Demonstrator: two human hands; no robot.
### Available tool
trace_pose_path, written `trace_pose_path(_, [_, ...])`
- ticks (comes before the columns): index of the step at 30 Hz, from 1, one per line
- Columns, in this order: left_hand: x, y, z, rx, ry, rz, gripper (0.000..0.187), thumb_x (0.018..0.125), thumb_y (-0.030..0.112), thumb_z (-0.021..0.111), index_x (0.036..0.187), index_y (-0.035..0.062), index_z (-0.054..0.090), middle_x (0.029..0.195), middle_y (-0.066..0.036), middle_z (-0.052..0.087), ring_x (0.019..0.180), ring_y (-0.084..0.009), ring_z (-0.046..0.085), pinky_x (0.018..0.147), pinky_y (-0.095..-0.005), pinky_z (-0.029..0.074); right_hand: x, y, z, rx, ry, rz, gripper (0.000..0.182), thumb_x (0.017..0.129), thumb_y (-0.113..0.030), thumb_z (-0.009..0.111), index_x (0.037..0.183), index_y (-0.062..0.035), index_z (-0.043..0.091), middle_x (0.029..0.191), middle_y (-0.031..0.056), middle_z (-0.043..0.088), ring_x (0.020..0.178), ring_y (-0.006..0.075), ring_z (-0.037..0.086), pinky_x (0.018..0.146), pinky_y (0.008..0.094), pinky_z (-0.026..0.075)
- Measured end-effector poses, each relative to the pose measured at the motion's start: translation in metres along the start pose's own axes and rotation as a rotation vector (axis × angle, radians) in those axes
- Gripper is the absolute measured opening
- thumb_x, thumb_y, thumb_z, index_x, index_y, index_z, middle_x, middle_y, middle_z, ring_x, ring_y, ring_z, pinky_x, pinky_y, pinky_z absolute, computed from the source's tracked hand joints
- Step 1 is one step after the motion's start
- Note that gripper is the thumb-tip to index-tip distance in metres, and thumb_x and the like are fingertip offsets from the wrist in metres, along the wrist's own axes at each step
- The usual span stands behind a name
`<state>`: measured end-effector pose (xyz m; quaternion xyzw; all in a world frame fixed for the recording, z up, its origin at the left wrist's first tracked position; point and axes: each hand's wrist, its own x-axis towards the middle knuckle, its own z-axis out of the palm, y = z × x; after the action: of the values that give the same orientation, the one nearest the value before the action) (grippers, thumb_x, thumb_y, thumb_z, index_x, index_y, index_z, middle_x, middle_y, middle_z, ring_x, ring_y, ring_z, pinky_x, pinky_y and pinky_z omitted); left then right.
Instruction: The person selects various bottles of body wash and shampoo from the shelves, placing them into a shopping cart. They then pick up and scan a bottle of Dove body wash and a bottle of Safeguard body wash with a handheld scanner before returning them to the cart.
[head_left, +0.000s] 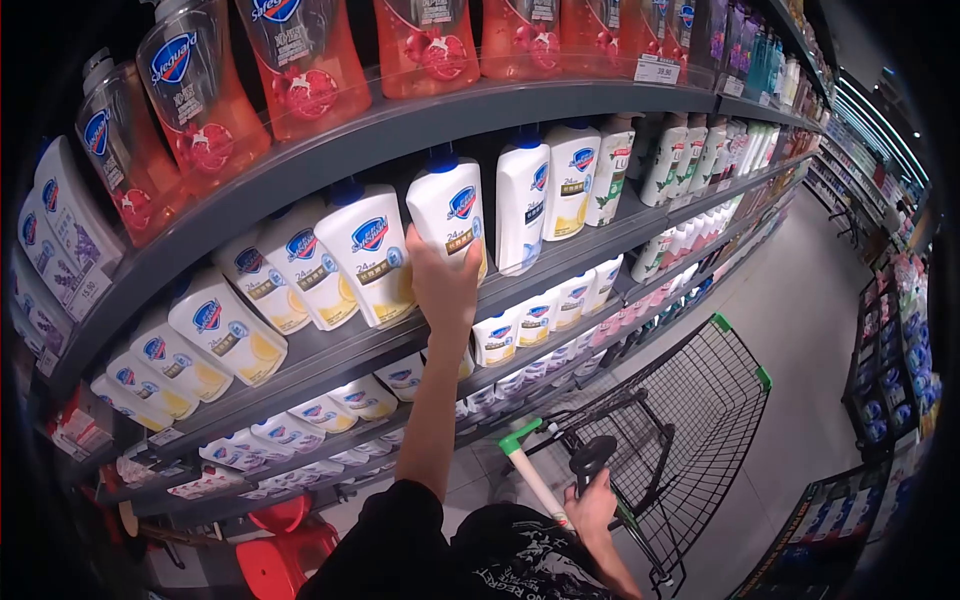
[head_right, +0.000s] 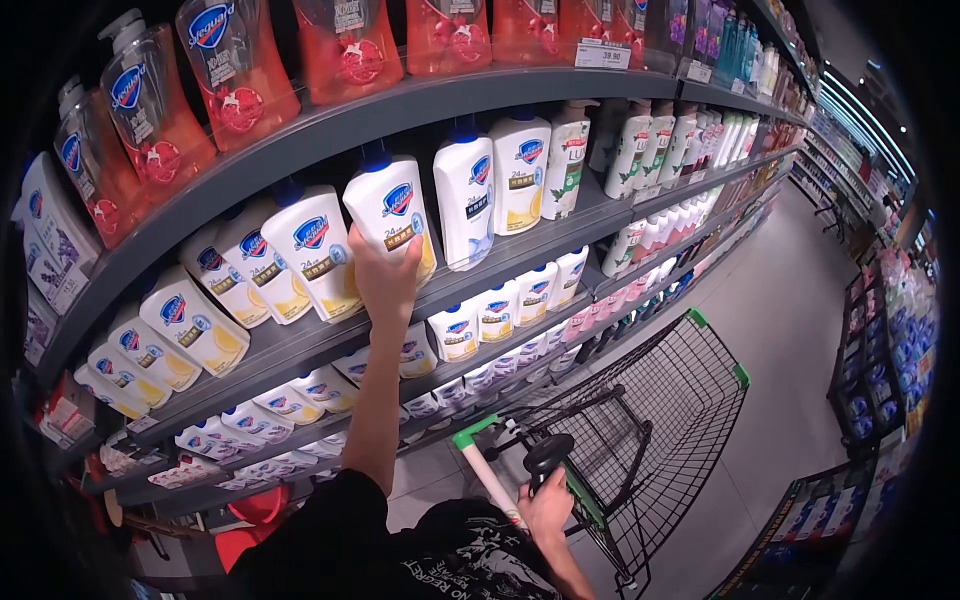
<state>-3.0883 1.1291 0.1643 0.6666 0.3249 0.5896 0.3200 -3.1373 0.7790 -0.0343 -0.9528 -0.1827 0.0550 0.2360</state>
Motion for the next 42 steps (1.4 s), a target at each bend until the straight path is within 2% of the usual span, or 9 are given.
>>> trace_pose_path(7, [0.016, -0.003, 0.009, -0.050, 0.002, -0.007, 0.075, 0.066, 0.029, 0.087, 0.122, -0.0005, 0.046, 0.107, -0.020, 0.061, 0.099, -0.0391, 0.060, 0.087, -0.0445, 0.047, 0.013, 0.003, 0.002, 0.007, 0.031, -0.005, 0.052, 0.070, -0.018, 0.073, 0.106, 0.0024, 0.042, 0.087, 0.0266, 0.062, 0.070, 0.0448, 0.064, 0.063, 0.0513, 0.053])
trace_pose_path(12, [0.012, -0.007, 0.014, -0.148, 0.099, 0.040, 0.066, 0.062, 0.021, 0.091, 0.112, 0.0023, 0.052, 0.103, -0.014, 0.061, 0.093, -0.0248, 0.061, 0.083, -0.0375, 0.049, 0.021, 0.000, 0.003, 0.008, 0.014, 0.028, 0.050, 0.071, -0.017, 0.073, 0.105, 0.0028, 0.042, 0.086, 0.0269, 0.062, 0.070, 0.0447, 0.064, 0.064, 0.0515, 0.053])
trace_pose_path(18, [0.001, -0.008, 0.015, -0.146, 0.114, 0.128, 0.068, 0.057, 0.016, 0.091, 0.111, -0.0029, 0.055, 0.098, -0.015, 0.064, 0.085, -0.0264, 0.066, 0.078, -0.0373, 0.052, 0.028, 0.000, 0.005, 0.053, 0.014, 0.066, 0.052, 0.071, -0.018, 0.074, 0.106, 0.0033, 0.042, 0.085, 0.0272, 0.062, 0.071, 0.0439, 0.064, 0.065, 0.0509, 0.053])
trace_pose_path(24, [-0.007, -0.046, 0.013, -0.029, 0.183, 0.511, 0.077, 0.053, 0.017, 0.093, 0.118, -0.0005, 0.054, 0.109, -0.013, 0.062, 0.094, -0.0245, 0.063, 0.082, -0.0369, 0.051, 0.029, 0.005, 0.004, 0.058, -0.034, 0.057, 0.068, 0.069, -0.019, 0.078, 0.121, 0.0062, 0.040, 0.092, 0.0267, 0.062, 0.077, 0.0427, 0.065, 0.068, 0.0493, 0.054])
trace_pose_path(30, [-0.026, -0.013, -0.011, -0.197, 0.127, 0.310, 0.077, 0.058, 0.004, 0.085, 0.126, -0.0025, 0.049, 0.116, -0.015, 0.060, 0.105, -0.0243, 0.063, 0.096, -0.0392, 0.052, 0.036, 0.011, 0.006, 0.082, -0.022, 0.038, 0.067, 0.070, -0.021, 0.076, 0.120, 0.0066, 0.041, 0.092, 0.0274, 0.062, 0.078, 0.0437, 0.065, 0.069, 0.0496, 0.054])
trace_pose_path(32, [-0.038, -0.001, -0.017, -0.531, 0.088, 0.105, 0.075, 0.059, 0.017, 0.089, 0.124, 0.0004, 0.055, 0.114, -0.012, 0.064, 0.105, -0.0242, 0.064, 0.095, -0.0368, 0.051, 0.037, 0.012, 0.006, 0.074, -0.009, 0.030, 0.067, 0.070, -0.020, 0.076, 0.119, 0.0069, 0.041, 0.089, 0.0284, 0.062, 0.075, 0.0446, 0.065, 0.068, 0.0504, 0.054])
trace_pose_path(34, [-0.049, -0.010, -0.019, -0.617, 0.039, 0.214, 0.083, 0.058, 0.011, 0.087, 0.132, 0.0012, 0.049, 0.118, -0.014, 0.062, 0.107, -0.0253, 0.064, 0.096, -0.0387, 0.051, 0.040, 0.009, 0.003, 0.086, -0.014, 0.035, 0.066, 0.070, -0.020, 0.076, 0.119, 0.0069, 0.041, 0.089, 0.0289, 0.062, 0.075, 0.0449, 0.065, 0.068, 0.0506, 0.054])
trace_pose_path(36, [-0.074, 0.001, -0.021, -1.065, -0.204, 0.023, 0.091, 0.058, 0.005, 0.084, 0.138, 0.0015, 0.040, 0.120, -0.015, 0.060, 0.106, -0.0249, 0.063, 0.094, -0.0383, 0.052, 0.041, 0.008, 0.000, 0.092, -0.020, 0.043, 0.065, 0.070, -0.020, 0.076, 0.118, 0.0069, 0.041, 0.089, 0.0294, 0.062, 0.074, 0.0452, 0.065, 0.068, 0.0508, 0.054])
trace_pose_path(42, [-0.153, 0.003, -0.019, -1.195, -0.397, -0.644, 0.076, 0.066, -0.002, 0.074, 0.134, 0.0033, 0.040, 0.116, -0.011, 0.060, 0.102, -0.0230, 0.065, 0.089, -0.0373, 0.055, 0.051, 0.022, -0.002, 0.155, -0.091, 0.020, 0.067, 0.073, -0.016, 0.074, 0.124, 0.0083, 0.038, 0.088, 0.0295, 0.063, 0.073, 0.0469, 0.064, 0.069, 0.0521, 0.054])
